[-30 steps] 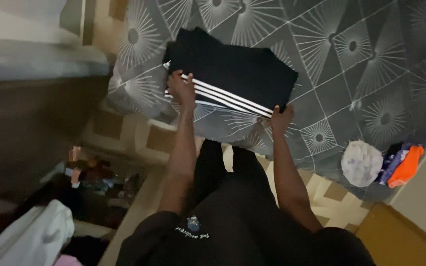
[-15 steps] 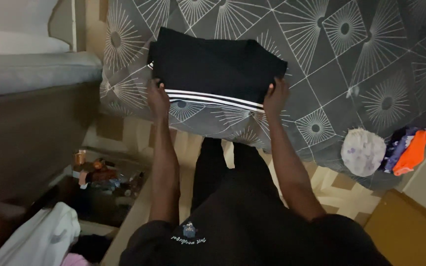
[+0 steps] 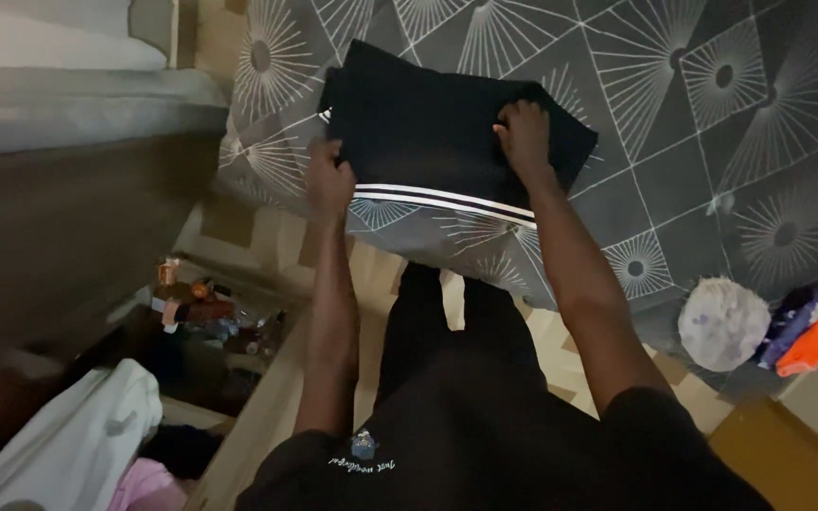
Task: Fold various pieces of clothing on a bed.
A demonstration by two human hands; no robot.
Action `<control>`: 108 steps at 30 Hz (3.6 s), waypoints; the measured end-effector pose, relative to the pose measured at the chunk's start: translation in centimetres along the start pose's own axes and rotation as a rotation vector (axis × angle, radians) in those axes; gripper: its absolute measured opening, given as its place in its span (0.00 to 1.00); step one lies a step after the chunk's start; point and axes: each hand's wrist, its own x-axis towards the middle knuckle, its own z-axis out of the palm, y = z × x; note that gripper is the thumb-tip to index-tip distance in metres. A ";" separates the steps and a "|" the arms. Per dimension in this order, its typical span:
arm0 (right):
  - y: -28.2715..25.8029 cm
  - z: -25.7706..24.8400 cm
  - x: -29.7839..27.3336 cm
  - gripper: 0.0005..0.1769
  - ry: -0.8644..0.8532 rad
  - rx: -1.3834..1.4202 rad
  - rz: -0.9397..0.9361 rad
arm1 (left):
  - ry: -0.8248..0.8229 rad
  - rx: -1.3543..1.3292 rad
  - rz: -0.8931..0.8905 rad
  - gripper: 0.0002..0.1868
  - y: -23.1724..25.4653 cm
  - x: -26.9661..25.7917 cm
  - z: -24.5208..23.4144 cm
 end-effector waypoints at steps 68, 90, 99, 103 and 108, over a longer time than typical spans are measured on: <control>-0.3 16.7 -25.3 0.28 1.171 1.585 1.174 | -0.224 0.172 1.094 0.14 26.6 -5.4 30.6; 2.0 10.0 -21.9 0.17 0.595 1.816 1.738 | -0.267 0.081 1.048 0.03 28.1 -7.2 31.4; 1.6 9.0 -21.1 0.16 0.743 2.008 1.761 | -0.316 0.100 1.004 0.03 28.8 -7.4 31.6; 2.1 13.2 -21.9 0.25 0.781 2.204 1.609 | -0.305 0.105 1.045 0.03 28.1 -7.0 32.1; 2.5 10.6 -20.3 0.20 0.832 2.272 1.776 | -0.271 0.136 1.040 0.05 28.3 -7.5 32.0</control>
